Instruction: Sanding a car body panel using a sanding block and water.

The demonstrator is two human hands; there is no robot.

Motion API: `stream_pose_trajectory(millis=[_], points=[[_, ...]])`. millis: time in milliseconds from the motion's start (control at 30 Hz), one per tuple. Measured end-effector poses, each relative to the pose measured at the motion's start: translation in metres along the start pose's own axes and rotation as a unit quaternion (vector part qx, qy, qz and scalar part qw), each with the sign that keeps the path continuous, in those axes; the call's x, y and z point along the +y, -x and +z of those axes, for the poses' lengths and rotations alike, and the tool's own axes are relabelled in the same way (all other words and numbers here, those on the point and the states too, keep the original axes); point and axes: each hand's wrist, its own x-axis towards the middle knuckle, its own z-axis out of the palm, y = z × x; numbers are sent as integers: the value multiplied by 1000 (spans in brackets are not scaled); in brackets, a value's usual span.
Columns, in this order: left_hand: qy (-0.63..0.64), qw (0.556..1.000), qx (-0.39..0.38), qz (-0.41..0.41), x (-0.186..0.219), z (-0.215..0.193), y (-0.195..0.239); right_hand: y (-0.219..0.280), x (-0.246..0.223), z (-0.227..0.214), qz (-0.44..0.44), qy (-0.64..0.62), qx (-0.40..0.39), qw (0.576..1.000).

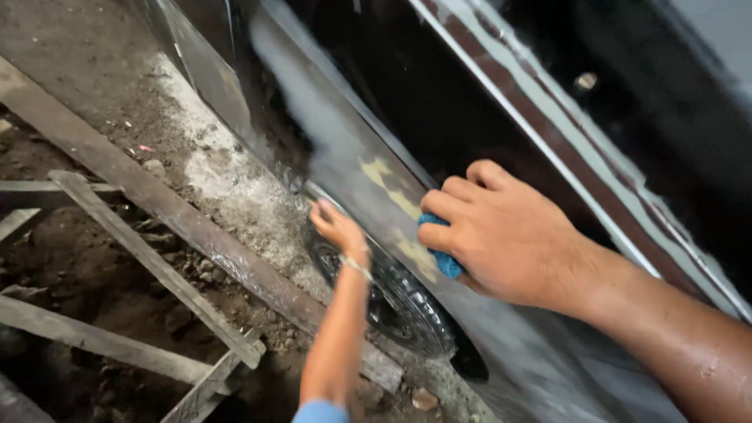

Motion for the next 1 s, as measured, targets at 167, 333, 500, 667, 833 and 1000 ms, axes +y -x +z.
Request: stream_pose_trajectory(millis=[167, 333, 500, 667, 833, 1000], points=[[114, 990, -32, -71, 29, -13, 46, 2, -1, 2, 5, -3, 8, 1000], [-17, 999, -42, -12, 44, -13, 57, 3, 2, 4, -4, -22, 20, 1000], [5, 998, -29, -52, 59, -16, 42, 4, -5, 1, 3, -1, 11, 1000], [-13, 993, -64, 99, 87, -22, 81, 7, -1, 4, 2, -10, 24, 1000], [-28, 997, -46, -47, 131, -31, 41, 1, -18, 0, 2, -1, 28, 1000], [3, 988, -58, 146, 111, -30, 107, 4, 0, 3, -7, -16, 16, 1000]])
